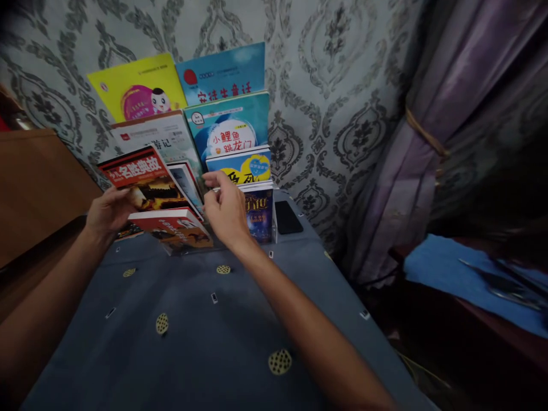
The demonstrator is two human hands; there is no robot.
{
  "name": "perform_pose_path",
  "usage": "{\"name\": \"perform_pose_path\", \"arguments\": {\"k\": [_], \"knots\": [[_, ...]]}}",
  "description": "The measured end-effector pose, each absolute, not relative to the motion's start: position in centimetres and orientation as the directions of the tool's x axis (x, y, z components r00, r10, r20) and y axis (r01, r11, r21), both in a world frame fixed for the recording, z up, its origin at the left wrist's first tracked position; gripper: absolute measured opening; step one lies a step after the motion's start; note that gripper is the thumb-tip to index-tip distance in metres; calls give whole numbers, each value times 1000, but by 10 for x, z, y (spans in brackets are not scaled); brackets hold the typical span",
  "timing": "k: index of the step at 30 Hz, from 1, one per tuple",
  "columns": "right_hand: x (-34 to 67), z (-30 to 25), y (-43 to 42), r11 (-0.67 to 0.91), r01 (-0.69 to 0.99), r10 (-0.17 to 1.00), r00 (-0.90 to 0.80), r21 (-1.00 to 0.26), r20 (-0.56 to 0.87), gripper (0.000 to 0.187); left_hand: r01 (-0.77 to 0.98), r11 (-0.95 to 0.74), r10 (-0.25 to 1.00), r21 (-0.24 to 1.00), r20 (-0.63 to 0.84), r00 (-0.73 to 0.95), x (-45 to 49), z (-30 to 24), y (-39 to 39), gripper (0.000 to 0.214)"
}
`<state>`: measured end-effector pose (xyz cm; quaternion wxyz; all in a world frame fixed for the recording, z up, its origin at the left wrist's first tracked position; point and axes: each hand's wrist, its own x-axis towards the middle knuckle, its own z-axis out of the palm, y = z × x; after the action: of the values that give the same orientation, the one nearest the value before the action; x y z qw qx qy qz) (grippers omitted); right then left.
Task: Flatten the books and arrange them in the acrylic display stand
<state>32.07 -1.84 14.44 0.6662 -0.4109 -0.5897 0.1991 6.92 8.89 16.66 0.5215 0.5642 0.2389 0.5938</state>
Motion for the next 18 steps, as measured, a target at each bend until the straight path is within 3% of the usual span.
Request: {"name": "perform_pose_path", "arguments": {"k": [8,12,18], "knots": [[316,135,-15,471,435,854,-6,-768,520,44,-283,-235,941,930,290,173,85,161,89,17],[307,128,-14,377,545,917,-109,-749,383,46,-300,-232,947,925,285,146,87,157,91,17],[303,110,-1,207,627,978,-128,-751,163,39,-231,-220,948,948,264,180,83,144,99,22]]}}
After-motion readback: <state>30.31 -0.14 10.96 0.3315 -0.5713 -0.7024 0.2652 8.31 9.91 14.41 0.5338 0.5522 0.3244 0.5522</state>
